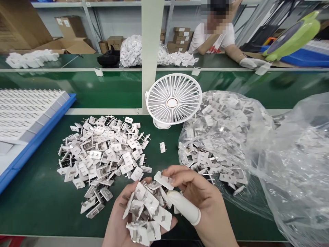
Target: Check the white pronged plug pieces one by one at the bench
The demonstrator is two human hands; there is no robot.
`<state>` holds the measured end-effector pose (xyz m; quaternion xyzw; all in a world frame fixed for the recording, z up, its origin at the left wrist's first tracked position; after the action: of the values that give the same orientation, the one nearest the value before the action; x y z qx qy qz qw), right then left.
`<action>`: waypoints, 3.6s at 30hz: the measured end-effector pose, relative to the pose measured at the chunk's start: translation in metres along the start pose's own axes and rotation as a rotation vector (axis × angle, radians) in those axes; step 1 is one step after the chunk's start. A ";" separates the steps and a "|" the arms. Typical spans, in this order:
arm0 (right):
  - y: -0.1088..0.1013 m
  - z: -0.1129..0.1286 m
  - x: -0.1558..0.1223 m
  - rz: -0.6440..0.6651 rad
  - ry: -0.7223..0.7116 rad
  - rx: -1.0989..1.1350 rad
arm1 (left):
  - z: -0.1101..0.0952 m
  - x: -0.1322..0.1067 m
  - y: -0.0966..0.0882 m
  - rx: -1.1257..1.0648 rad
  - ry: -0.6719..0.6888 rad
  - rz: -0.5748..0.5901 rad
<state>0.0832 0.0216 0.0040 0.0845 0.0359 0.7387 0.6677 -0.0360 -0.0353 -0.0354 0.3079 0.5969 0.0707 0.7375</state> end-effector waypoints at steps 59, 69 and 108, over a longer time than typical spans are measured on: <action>-0.057 -0.034 -0.041 -0.174 -0.374 -0.916 | -0.012 -0.012 -0.004 0.011 0.182 -0.259; 0.020 -0.024 0.063 0.029 -0.100 -1.233 | -0.012 -0.015 -0.008 -0.021 0.140 -0.201; 0.007 0.007 0.003 0.045 0.080 -0.041 | -0.023 -0.011 -0.014 -0.047 0.108 -0.168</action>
<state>0.0774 0.0232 0.0119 0.0419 0.0458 0.7570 0.6505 -0.0643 -0.0433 -0.0362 0.2349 0.6575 0.0390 0.7148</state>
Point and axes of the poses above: each hand's wrist, its own x-axis towards the middle knuckle, its own y-axis out of the palm, z = x × y, the point moved 3 cm from there along x, towards the middle knuckle, and after that the axes turned 11 degrees about -z, right-handed, at the moved point
